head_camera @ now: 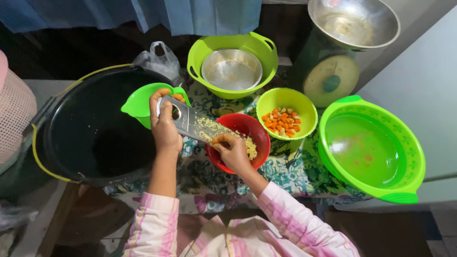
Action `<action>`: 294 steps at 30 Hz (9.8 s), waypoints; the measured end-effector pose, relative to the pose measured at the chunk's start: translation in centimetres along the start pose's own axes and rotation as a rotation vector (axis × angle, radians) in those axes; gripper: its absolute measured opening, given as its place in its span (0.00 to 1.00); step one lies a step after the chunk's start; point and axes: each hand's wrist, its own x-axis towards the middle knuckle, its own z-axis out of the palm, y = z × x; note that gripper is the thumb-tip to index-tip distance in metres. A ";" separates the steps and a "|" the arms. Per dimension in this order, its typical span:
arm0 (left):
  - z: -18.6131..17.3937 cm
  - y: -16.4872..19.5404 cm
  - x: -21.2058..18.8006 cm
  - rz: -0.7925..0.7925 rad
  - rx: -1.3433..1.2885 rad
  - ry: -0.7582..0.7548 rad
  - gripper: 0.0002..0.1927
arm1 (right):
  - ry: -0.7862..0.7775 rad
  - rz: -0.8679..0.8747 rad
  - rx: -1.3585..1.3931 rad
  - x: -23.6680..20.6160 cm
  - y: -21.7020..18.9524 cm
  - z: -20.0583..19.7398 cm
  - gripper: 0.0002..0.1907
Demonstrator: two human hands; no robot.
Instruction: The person grates a piece of ginger on a metal hand grater, holding the grater over a red bowl so the grated pieces fall in, and occasionally brushes the accumulated shreds off the grater into the bowl. A bowl of chopped carrots and a basin of water sit on the table beside the work.
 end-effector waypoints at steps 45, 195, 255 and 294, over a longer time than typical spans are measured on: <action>0.0 0.1 0.1 0.004 0.020 -0.001 0.14 | 0.233 0.221 -0.123 1.3 -0.2 -1.2 0.06; -1.8 2.6 0.1 0.023 0.130 -0.032 0.18 | 0.381 -0.158 -0.202 1.8 0.8 0.5 0.16; 0.9 0.0 -0.8 0.022 0.034 0.023 0.14 | 0.099 -0.287 -0.402 -0.2 -2.5 -4.6 0.09; 1.1 -1.3 -0.7 0.083 0.100 0.013 0.12 | 0.150 -0.389 -0.488 1.5 -1.9 -4.2 0.03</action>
